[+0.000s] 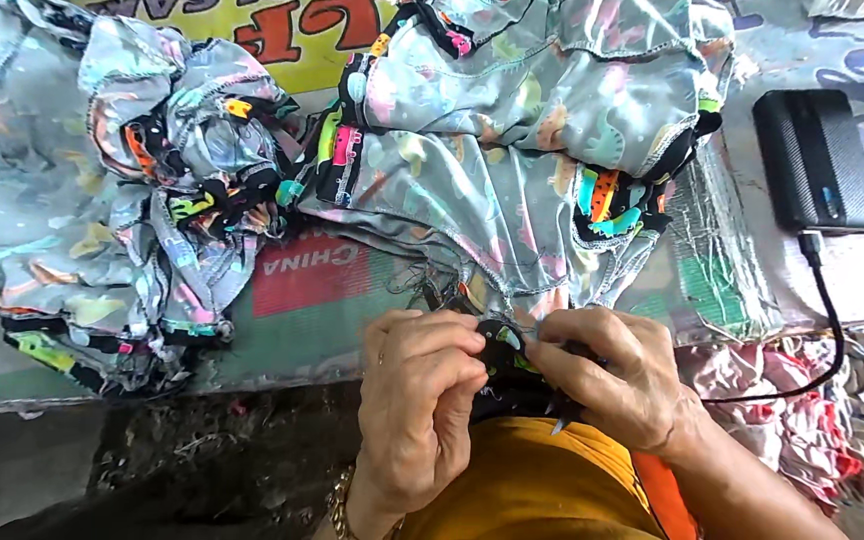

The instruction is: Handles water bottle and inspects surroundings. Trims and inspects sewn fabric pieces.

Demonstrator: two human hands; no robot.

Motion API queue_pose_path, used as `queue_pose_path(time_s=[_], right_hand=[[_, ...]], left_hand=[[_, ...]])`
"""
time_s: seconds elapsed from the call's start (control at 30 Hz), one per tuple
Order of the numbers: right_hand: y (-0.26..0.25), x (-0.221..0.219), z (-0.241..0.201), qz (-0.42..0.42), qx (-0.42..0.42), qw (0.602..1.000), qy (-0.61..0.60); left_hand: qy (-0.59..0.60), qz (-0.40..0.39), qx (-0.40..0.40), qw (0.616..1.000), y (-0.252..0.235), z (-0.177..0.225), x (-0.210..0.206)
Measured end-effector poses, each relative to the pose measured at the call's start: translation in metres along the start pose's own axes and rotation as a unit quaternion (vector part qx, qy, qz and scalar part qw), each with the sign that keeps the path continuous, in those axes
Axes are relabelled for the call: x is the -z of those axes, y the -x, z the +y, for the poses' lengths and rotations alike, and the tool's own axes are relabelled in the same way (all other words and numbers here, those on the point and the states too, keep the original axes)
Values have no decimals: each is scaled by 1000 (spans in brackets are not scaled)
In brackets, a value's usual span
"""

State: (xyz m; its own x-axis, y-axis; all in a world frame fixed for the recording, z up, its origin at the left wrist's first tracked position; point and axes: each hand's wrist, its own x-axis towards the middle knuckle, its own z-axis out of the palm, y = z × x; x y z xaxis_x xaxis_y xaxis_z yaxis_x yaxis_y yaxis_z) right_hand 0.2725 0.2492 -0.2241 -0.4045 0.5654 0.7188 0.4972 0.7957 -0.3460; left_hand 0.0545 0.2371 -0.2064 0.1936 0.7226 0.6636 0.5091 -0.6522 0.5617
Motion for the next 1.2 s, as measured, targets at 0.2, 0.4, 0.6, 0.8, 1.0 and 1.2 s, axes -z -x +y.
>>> queue_pose_path(time_s=[0.2, 0.4, 0.6, 0.8, 1.0, 1.2], right_hand=[[-7, -1, -8, 22, -5, 1000, -2], [-12, -4, -14, 25, -93, 992, -79], [-13, 4, -16, 30, -176, 971, -160], [-26, -3, -18, 41, -184, 971, -146], [-30, -6, -18, 67, -191, 961, -191], [-31, -8, -14, 76, -177, 957, -217]], left_hand=[[-46, 3, 22, 999, -11, -1, -13], [219, 55, 138, 964, -22, 9, -20], [292, 76, 172, 938, -23, 10, -20], [306, 86, 180, 931, -23, 13, -22], [304, 77, 155, 937, -21, 11, -23], [297, 80, 144, 941, -21, 10, -24]])
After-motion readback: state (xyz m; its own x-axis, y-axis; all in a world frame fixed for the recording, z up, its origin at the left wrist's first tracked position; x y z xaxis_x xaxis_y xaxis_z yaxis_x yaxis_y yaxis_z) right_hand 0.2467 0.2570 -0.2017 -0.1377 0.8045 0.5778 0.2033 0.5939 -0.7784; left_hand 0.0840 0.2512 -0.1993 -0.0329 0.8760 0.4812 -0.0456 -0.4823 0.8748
